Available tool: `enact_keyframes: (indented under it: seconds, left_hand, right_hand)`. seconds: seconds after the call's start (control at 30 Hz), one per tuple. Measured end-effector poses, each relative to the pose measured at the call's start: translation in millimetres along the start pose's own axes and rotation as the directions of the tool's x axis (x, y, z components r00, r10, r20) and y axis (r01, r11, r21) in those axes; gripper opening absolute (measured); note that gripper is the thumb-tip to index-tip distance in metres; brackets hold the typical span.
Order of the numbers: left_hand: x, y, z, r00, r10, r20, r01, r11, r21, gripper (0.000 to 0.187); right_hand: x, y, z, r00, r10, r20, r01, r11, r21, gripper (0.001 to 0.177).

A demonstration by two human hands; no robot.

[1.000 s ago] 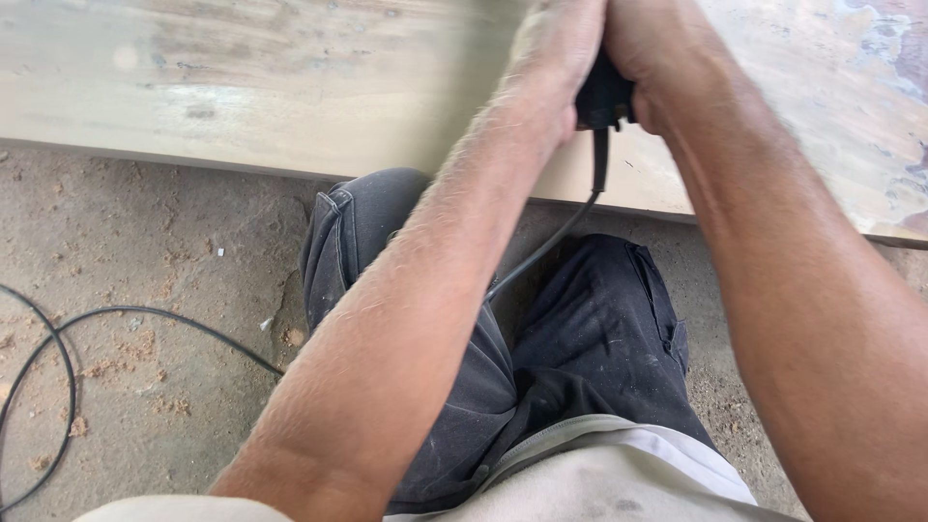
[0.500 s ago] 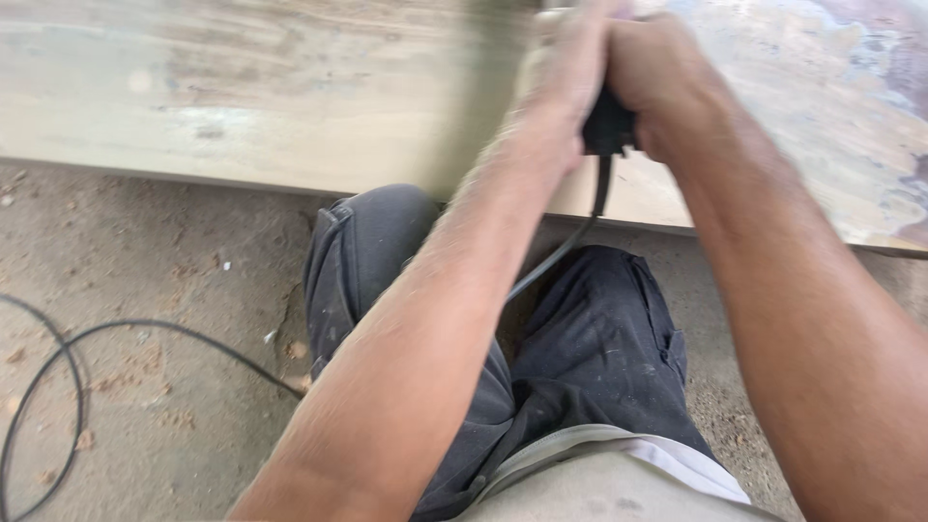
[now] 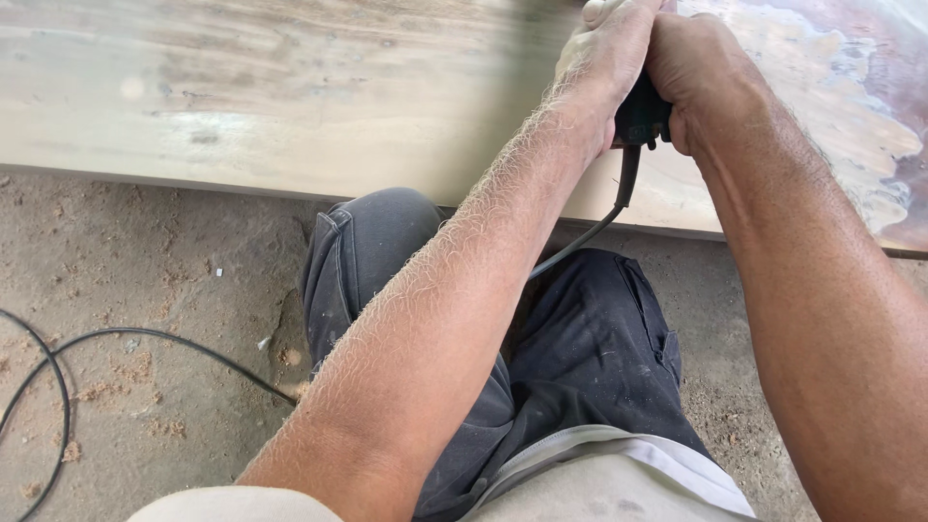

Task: The person uses an angle grinder with a sanding disc to sand the surface of a large wooden slab. They move the tool back and forth across the wood, gradually smoothing the surface.

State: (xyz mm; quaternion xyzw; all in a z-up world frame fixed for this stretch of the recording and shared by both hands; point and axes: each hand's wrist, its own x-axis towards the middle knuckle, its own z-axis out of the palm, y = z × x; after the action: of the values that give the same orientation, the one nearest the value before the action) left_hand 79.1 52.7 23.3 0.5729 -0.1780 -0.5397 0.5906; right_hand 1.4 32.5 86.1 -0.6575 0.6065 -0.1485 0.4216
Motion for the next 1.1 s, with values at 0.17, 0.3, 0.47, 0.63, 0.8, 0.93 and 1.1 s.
enact_keyframes:
  seconds: [0.17, 0.3, 0.47, 0.63, 0.8, 0.93, 1.1]
  left_hand:
    - [2, 2, -15, 0.999, -0.041, 0.01, 0.041, 0.998, -0.052, 0.091]
    - [-2, 3, -23, 1.0, -0.014, -0.009, 0.014, 0.998, -0.065, 0.087]
    - [-14, 12, -40, 0.999, -0.029, -0.021, 0.027, 0.995, -0.098, 0.085]
    - [-27, 20, -58, 0.997, -0.011, -0.074, 0.004, 0.995, -0.096, 0.084]
    - [-44, 25, -92, 0.991, 0.048, -0.123, -0.066, 0.986, -0.151, 0.08]
    - [-58, 34, -123, 0.979, 0.111, -0.168, -0.146, 0.967, -0.21, 0.077]
    - [-69, 26, -126, 0.966, 0.124, -0.226, -0.163, 0.973, -0.163, 0.079]
  right_hand:
    - [-4, -10, 13, 0.988, -0.125, 0.09, 0.122, 0.992, 0.031, 0.046]
    - [-8, -16, 21, 0.971, -0.173, 0.164, 0.155, 0.981, 0.116, 0.05]
    - [-12, -26, 34, 0.955, -0.216, 0.203, 0.192, 0.972, 0.132, 0.053]
    - [-14, -35, 50, 0.945, -0.227, 0.236, 0.217, 0.974, 0.07, 0.054]
    - [-21, -52, 74, 0.927, -0.205, 0.313, 0.176, 0.977, 0.121, 0.054]
    - [-32, -67, 100, 0.885, -0.229, 0.406, 0.197, 0.973, 0.119, 0.048]
    - [-34, -59, 106, 0.872, -0.269, 0.408, 0.205, 0.959, 0.195, 0.034]
